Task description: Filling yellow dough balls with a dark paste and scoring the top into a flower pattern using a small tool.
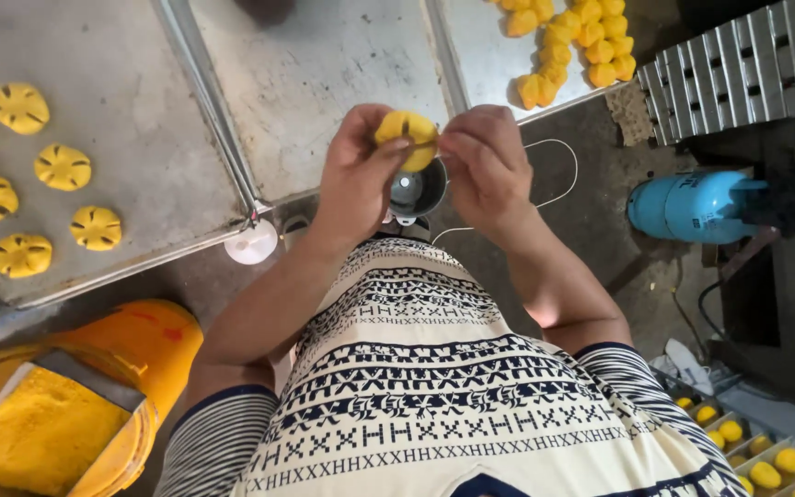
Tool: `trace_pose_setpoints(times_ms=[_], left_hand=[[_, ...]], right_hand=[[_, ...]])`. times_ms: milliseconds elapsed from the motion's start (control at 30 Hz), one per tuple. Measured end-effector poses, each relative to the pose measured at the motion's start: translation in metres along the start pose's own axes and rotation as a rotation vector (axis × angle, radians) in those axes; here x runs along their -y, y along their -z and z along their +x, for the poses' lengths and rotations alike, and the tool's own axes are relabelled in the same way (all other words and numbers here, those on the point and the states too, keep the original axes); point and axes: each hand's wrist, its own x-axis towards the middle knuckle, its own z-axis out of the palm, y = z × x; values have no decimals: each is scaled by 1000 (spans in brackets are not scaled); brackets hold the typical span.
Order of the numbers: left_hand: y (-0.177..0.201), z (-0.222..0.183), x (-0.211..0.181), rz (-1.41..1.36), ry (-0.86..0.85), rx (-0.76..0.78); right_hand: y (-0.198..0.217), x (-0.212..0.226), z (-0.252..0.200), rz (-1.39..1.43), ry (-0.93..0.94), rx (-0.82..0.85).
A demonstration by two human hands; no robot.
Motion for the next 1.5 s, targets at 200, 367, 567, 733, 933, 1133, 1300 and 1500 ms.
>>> trace_pose_setpoints(times_ms=[200, 367, 567, 733, 933, 1133, 1300, 1500], left_hand=[[5, -4, -6, 59, 42, 167], [3, -1, -3, 191, 28, 119], [-11, -2, -5, 151, 3, 21], [-11, -7, -17, -61, 55, 37], [-12, -2, -17, 214, 83, 170], [-5, 6, -1, 89, 48, 113], [-12, 1, -3, -67, 47, 92], [-15, 5, -5, 76, 116, 225]], right_hand=[[3, 2, 4, -22, -26, 22], [18, 5, 3, -5, -35, 7], [8, 17, 3, -68, 11, -14], [15, 8, 2, -89, -2, -9], [12, 10, 8, -27, -15, -33], [20, 11, -1, -74, -17, 13], [21, 4, 4, -119, 7, -8], [10, 6, 15, -75, -34, -33]])
